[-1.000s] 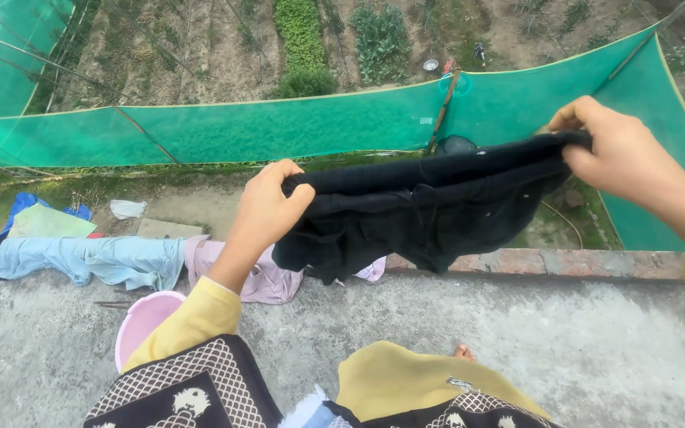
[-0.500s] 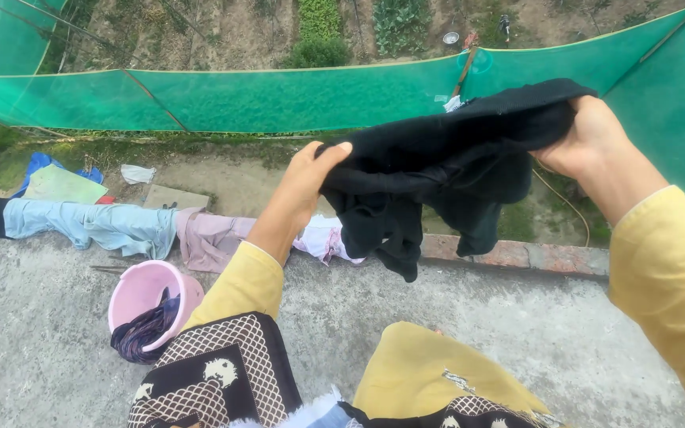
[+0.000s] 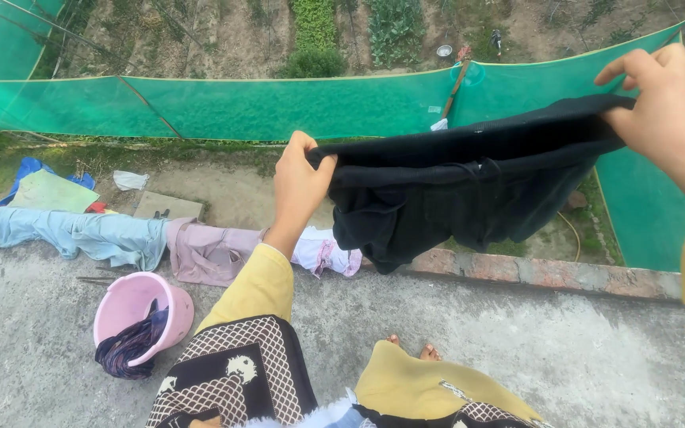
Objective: Taking wet clothes from a pink bucket and laying them over a concrete ledge to air dry.
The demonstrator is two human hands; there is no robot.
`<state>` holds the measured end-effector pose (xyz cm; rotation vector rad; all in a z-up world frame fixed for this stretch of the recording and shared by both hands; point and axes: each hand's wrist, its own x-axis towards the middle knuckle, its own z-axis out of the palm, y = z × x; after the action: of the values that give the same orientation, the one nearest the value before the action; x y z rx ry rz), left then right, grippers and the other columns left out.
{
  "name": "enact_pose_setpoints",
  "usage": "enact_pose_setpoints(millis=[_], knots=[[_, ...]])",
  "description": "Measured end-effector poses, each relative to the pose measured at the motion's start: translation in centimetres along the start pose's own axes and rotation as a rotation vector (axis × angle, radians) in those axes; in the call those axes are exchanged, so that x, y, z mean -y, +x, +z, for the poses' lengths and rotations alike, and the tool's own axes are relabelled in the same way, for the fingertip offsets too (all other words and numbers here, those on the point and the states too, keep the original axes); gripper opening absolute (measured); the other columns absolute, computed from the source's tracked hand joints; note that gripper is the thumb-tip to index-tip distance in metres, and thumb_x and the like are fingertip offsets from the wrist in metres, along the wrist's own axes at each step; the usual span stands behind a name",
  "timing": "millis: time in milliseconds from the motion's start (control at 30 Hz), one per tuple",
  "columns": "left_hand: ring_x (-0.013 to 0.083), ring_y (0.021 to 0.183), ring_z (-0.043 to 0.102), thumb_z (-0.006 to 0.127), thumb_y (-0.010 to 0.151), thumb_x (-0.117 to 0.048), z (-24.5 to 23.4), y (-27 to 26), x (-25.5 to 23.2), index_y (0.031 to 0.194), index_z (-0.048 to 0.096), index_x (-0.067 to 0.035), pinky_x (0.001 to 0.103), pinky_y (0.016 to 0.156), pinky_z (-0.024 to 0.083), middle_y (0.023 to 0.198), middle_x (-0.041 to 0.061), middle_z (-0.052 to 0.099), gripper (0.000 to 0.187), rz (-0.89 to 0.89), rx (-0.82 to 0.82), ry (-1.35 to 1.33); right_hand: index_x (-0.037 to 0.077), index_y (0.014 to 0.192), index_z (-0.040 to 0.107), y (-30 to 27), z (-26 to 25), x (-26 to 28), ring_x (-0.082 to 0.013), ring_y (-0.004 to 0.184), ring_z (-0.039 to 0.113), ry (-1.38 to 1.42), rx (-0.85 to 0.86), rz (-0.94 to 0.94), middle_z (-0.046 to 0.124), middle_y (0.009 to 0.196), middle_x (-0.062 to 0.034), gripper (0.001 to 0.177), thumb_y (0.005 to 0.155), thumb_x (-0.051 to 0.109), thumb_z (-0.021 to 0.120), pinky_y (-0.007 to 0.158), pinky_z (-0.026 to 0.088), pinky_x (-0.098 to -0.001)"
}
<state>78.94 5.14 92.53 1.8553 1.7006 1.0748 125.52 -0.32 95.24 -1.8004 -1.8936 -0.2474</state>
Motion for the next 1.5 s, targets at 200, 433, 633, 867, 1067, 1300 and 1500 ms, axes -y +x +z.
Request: enact_pose_setpoints(millis=[200,433,633,867,1067,1300,1500], knots=[[0.0421,0.087,0.065,0.071,0.088,-0.012,-2.0,-0.5,-0.6,0.103,0.057,-0.01,0.053,0.069,0.048,0.102,0.013,0.064,0.021,0.191,0.011,0.288,0.013,0.118,0.071,-1.8,0.6,-1.8,-0.0247,0.085,0.065,0.031,-0.039,0.092,0.059,0.107,-0.0099,0.033,0.087,0.008,0.083,0.077,0.056,-0.0367],[0.0386,0.09,0.067,0.067,0.085,-0.01,-1.0,1.1,0.4,0.109,0.067,-0.02,0.05,0.073,0.053,0.103,0.009,0.066,0.027,0.305,0.029,0.251,0.013,0.117,0.074,-2.4,0.7,-2.0,-0.0258,0.083,0.067,0.015,-0.013,0.082,0.065,0.109,-0.0118,0.035,0.084,0.004,0.081,0.077,0.057,-0.0377],[0.04,0.09,0.067,0.063,0.094,-0.011,2.1,4.7,-0.4,0.106,0.07,-0.017,0.051,0.073,0.051,0.097,0.012,0.07,0.015,0.299,0.005,0.274,0.008,0.122,0.073,-0.4,0.9,-1.1,-0.0249,0.075,0.075,0.161,0.193,0.409,0.078,0.096,-0.0167,0.019,0.105,0.012,0.066,0.07,0.057,-0.0358],[0.0382,0.091,0.07,0.065,0.091,-0.01,8.6,12.0,-0.8,0.099,0.072,-0.013,0.045,0.078,0.054,0.094,0.014,0.074,0.011,0.163,-0.162,-0.059,0.009,0.14,0.056,3.7,4.9,-3.9,-0.0297,0.084,0.075,0.888,0.099,0.578,0.07,0.115,-0.0117,0.038,0.106,0.0,0.044,0.07,0.062,-0.0352],[0.0315,0.095,0.074,0.065,0.08,0.002,10.2,17.1,-1.9,0.093,0.076,-0.014,0.04,0.086,0.056,0.093,0.009,0.077,0.023,0.241,-0.181,-0.186,0.005,0.137,0.06,5.1,7.9,-8.8,-0.0265,0.098,0.078,0.942,-0.044,0.399,0.072,0.12,-0.0143,0.034,0.11,-0.007,0.043,0.077,0.067,-0.0326],[0.04,0.101,0.062,0.066,0.084,0.006,11.3,15.9,0.6,0.108,0.067,-0.011,0.048,0.083,0.051,0.106,0.015,0.058,0.029,0.615,0.06,0.205,0.002,0.133,0.066,2.9,11.7,-8.3,-0.023,0.086,0.076,0.88,-0.071,0.405,0.073,0.109,-0.0147,0.037,0.104,-0.011,0.046,0.069,0.062,-0.0305],[0.0389,0.1,0.061,0.067,0.084,0.003,20.3,10.5,13.1,0.106,0.062,-0.011,0.051,0.08,0.05,0.106,0.016,0.054,0.027,0.44,0.31,0.345,0.003,0.128,0.072,-5.1,23.5,-7.8,-0.0202,0.082,0.075,0.733,0.061,0.592,0.074,0.108,-0.0157,0.047,0.093,-0.017,0.046,0.068,0.062,-0.0285]])
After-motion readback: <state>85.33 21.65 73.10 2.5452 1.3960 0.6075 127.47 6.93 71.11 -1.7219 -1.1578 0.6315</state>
